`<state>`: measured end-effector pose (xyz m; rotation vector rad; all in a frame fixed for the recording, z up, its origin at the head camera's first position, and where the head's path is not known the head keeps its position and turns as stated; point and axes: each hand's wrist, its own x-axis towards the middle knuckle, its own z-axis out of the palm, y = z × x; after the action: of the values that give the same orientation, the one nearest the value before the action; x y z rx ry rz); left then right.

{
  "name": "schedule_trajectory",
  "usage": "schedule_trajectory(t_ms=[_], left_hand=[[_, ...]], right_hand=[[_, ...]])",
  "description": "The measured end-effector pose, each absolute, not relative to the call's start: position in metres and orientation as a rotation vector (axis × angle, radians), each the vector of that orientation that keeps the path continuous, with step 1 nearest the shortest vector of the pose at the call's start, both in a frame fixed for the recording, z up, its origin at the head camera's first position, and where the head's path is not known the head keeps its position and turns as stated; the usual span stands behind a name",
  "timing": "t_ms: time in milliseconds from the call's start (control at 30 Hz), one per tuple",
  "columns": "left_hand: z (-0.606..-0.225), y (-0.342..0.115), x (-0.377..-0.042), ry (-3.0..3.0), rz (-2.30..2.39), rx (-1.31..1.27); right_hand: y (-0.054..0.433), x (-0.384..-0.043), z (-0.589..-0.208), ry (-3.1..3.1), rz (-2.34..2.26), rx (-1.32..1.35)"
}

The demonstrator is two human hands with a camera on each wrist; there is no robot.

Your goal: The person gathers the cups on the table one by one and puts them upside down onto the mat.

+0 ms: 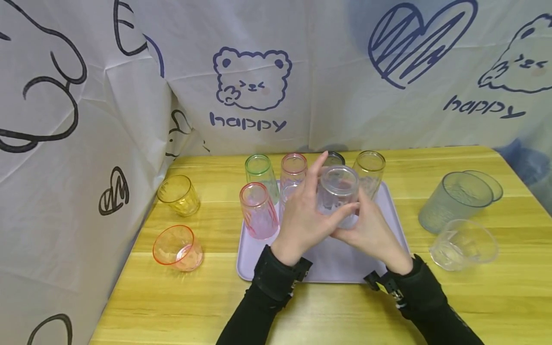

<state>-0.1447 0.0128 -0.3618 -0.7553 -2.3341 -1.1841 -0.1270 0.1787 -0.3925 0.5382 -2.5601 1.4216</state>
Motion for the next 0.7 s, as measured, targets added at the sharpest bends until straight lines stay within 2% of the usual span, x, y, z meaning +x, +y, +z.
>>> schedule_trajectory(t_ms=[700], left_hand=[[-0.358, 0.001, -0.146, -2.394, -1.203, -0.781]], right_hand=[[0.177, -0.128, -0.398, -2.52, 1.489, 0.482]])
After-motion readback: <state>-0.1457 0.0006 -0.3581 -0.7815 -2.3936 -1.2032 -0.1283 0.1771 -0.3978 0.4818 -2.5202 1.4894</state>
